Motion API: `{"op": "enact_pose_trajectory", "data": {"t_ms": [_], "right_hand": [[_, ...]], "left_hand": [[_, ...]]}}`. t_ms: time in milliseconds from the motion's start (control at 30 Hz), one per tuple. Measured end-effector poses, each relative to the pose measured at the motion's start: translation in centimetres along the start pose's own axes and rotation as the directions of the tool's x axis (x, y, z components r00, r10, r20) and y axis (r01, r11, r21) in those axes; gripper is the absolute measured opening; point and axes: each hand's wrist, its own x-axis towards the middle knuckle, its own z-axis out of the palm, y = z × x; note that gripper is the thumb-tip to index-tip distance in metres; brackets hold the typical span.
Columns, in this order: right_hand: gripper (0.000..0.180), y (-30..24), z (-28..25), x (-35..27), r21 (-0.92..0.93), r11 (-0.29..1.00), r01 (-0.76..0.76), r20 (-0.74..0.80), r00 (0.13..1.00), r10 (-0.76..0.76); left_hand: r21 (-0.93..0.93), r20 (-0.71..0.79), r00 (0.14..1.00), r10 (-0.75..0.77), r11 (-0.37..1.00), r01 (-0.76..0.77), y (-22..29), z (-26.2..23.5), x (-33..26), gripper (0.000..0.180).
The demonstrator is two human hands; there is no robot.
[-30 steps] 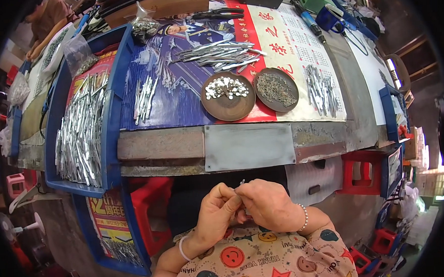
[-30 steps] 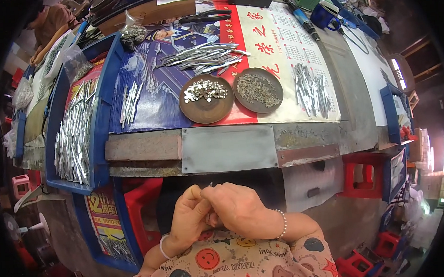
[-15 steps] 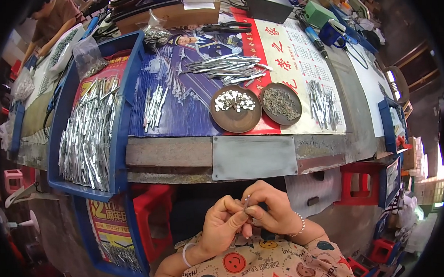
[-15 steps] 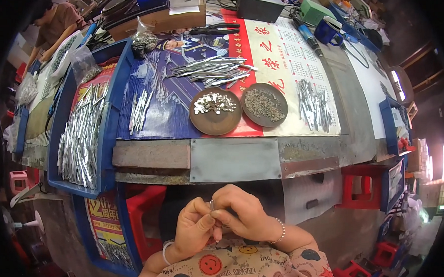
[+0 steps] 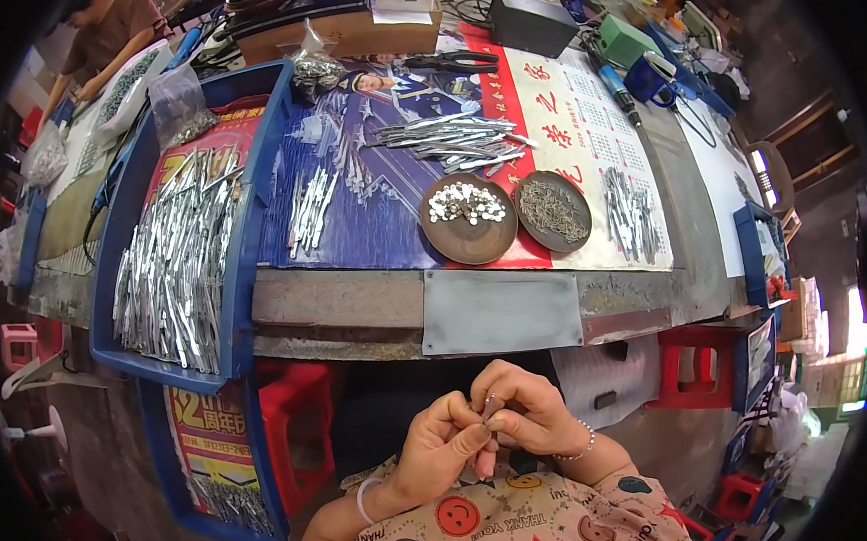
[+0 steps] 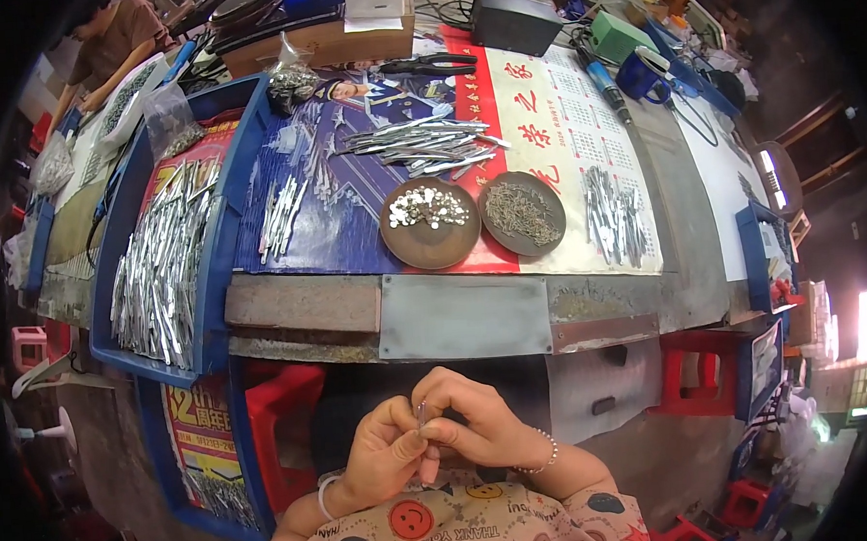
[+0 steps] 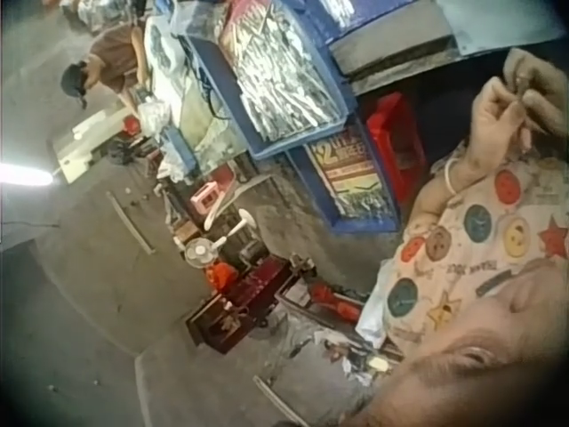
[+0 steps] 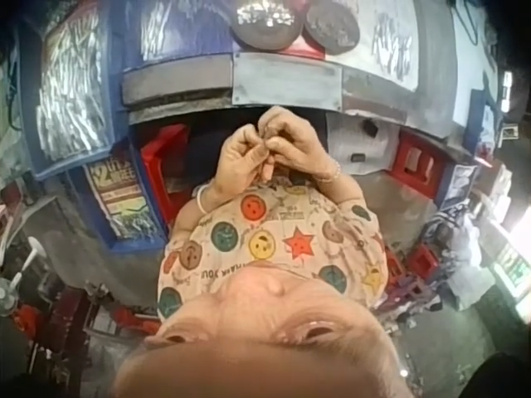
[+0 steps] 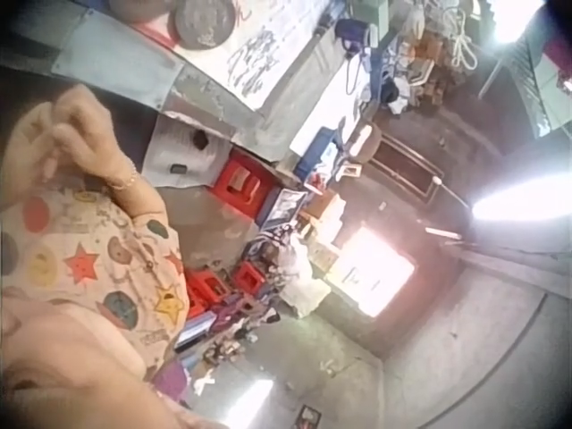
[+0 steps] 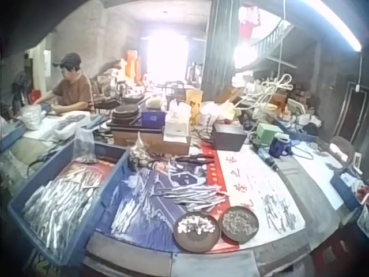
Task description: Assembling small metal pins and components manually at a factory workbench.
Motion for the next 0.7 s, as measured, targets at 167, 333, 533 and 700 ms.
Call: {"op": "enact_pose_trajectory", "data": {"t_ms": [167,333,533,700], "right_hand": [[0.013,0.3,1.4,0.1,-0.327,0.939,0.107,-0.113,0.982,-0.151],[0.017,1.0,2.2,0.0,-0.498,0.85,0.171,-0.116,0.958,-0.261],[0.018,0.3,1.4,0.5,-0.396,0.907,0.146,-0.032,0.984,-0.173],[0.013,1.0,2.2,-0.8,-0.375,0.91,0.178,-0.116,0.965,-0.236]], "left_hand": [[-0.032,-0.073,0.995,0.067,0.997,-0.069,-0.3,0.4,0.0,0.011],[0.031,-0.151,0.984,0.099,0.995,-0.095,-0.5,-0.3,-0.1,0.011],[-0.017,-0.117,0.988,0.102,0.994,-0.105,-0.5,-0.6,-0.2,0.011],[-0.047,-0.079,0.996,0.041,0.998,-0.045,-0.1,-0.4,-0.3,0.013]]}}
